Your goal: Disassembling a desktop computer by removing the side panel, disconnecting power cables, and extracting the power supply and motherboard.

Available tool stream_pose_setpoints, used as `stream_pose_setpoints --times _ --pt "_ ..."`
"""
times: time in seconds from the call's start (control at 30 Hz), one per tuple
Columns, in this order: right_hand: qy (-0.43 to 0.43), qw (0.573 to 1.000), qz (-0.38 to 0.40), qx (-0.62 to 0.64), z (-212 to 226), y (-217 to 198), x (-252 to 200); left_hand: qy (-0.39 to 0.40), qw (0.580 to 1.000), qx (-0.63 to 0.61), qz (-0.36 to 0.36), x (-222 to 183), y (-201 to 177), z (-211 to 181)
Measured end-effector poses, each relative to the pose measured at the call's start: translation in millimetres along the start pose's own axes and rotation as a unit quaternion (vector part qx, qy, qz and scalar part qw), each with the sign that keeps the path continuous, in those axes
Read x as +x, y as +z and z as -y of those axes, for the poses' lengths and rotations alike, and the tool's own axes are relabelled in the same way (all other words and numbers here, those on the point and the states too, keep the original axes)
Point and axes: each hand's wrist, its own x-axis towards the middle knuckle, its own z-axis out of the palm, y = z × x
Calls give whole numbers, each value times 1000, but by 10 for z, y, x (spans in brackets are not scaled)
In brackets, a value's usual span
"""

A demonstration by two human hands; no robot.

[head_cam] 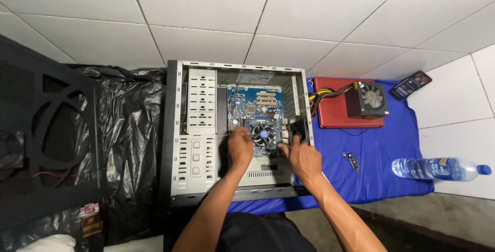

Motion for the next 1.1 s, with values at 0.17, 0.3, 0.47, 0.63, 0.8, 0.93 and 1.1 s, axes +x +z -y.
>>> stream_pose_setpoints --times 0.17,0.3,0.47,0.63,0.8,0.93,1.1 --pt "-91 995 31 1 42 65 -31 -150 986 32 -64 144 110 431" --pt "-78 995 -28 -53 -41 396 23 -208 977 46 17 343 341 819" --pt "-71 995 56 34 -91 171 1 -207 977 50 18 241 206 701" --pt "-146 973 -135 -116 -130 214 -12 -214 975 31 45 12 -36 274" --pt "-73 988 -73 -115 -128 321 107 -209 976 37 52 -3 -58 297" --pt "-64 995 8 -72 -151 369 158 -204 978 18 49 -49 -166 173" --pt "-120 992 37 19 -78 227 89 -202 978 11 48 -51 -150 150"
